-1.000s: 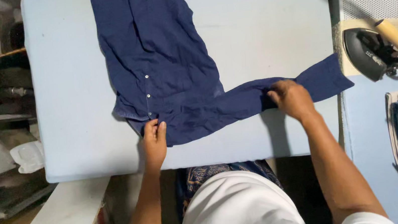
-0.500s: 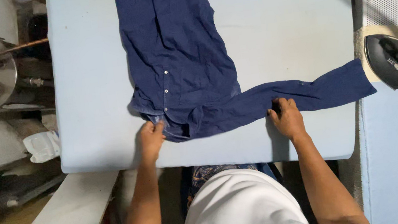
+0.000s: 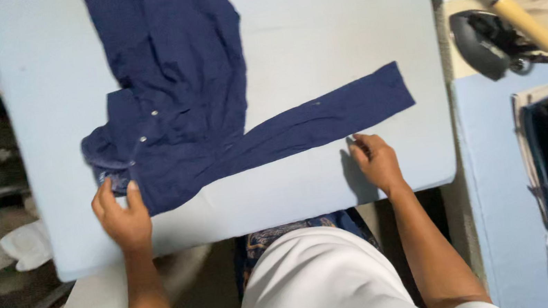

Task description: The person picks a light-colored sweater and a blue long-sleeved shirt from a basin, then spreads, folds, and irons them on a table.

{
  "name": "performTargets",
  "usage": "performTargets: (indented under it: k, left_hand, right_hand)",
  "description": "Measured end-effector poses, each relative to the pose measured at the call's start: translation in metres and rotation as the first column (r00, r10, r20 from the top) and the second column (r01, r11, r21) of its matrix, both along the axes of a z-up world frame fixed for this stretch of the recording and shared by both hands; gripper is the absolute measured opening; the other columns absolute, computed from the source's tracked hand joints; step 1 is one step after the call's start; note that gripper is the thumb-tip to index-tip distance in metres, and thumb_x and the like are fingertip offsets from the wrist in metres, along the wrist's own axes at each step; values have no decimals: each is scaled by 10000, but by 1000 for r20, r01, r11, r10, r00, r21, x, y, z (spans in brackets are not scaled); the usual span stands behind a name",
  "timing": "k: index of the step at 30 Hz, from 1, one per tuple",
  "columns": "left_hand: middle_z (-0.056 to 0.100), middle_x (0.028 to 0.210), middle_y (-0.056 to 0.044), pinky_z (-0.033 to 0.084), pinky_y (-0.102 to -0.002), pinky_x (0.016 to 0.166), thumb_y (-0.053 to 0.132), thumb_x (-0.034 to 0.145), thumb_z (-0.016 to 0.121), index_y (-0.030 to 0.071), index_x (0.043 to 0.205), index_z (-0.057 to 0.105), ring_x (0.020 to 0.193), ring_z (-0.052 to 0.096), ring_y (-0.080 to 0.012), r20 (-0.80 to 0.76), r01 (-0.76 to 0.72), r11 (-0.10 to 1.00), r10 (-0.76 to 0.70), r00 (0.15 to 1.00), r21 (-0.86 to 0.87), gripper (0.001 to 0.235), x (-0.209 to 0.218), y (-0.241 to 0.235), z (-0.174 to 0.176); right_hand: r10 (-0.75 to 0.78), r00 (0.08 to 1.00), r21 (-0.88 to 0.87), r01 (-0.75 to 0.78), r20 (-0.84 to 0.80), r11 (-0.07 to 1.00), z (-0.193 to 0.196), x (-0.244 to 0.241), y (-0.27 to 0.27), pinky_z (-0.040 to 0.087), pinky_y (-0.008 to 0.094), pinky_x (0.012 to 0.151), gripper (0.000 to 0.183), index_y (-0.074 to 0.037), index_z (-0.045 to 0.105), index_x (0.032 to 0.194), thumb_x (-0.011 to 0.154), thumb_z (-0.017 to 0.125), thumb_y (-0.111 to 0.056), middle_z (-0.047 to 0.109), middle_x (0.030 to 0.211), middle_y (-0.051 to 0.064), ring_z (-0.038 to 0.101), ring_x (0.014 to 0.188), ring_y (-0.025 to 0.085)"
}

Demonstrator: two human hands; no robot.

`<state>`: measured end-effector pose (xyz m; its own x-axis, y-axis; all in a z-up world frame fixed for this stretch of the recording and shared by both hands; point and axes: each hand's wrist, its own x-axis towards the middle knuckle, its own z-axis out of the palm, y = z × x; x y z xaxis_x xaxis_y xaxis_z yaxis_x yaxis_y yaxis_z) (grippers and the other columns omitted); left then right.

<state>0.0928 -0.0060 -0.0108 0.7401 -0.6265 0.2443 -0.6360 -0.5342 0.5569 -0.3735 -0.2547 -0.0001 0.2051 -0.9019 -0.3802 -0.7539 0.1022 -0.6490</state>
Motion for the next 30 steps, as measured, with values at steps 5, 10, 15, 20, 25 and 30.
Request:
performTargets:
  k: [5,10,15,20,25,30]
  left_hand:
    - [554,1376,-283,498,-468,1005,228,1085,647,-50,1420,573,1236,589,-368,-243,-83,995,93,966,49,441,-37,17,-5]
    - [650,1262,-227,503,-464,984,343,1005,687,-15,1345,633,1147,622,-342,-253,-82,992,103,962,92,496,-56,31,-28]
    - [609,1248,-200,477,-444,981,334,864,802,6,1367,592,1140,588,-344,-299,-155,981,184,936,117,636,-68,33,-48]
    - [576,1322,-237,469,-443,1026,245,863,828,-36,1382,562,1218,555,-381,1,-91,995,91,996,-38,647,-83,30,-51]
    - [661,1043,-161,510,-437,887,237,845,804,11,1146,681,975,633,-308,-280,-309,949,282,918,-57,397,-69,23,-62]
    - [649,982,-97,506,-379,819,240,976,764,-1,1043,641,902,612,-225,-182,-201,971,176,967,-129,279,-44,22,-61]
  right_hand:
    - [-120,983,-435,49,-139,899,-34,-73,-71,537,439,873,334,2,695,1250,974,710,-186,677,1115,215,682,961,350]
    - [-54,960,-476,-88,-276,875,-64,-92,-128,515,488,882,355,25,725,1141,969,775,-282,661,1101,266,617,1016,436]
    - [19,958,-444,-151,-287,884,-67,-102,-135,564,438,831,215,-25,787,1075,978,800,-216,754,978,192,728,886,358]
    - [22,980,-386,-97,-195,918,-64,-104,-130,561,406,836,171,-9,748,1025,1036,754,-179,744,1011,180,722,895,311]
    - [9,999,-330,4,37,944,-70,-103,-139,541,347,831,185,-4,692,1113,1037,746,-164,722,1048,120,679,920,198]
    - [-68,982,-101,87,179,991,-73,-96,-148,495,255,740,185,-7,708,1078,1001,773,-162,681,925,16,598,825,108]
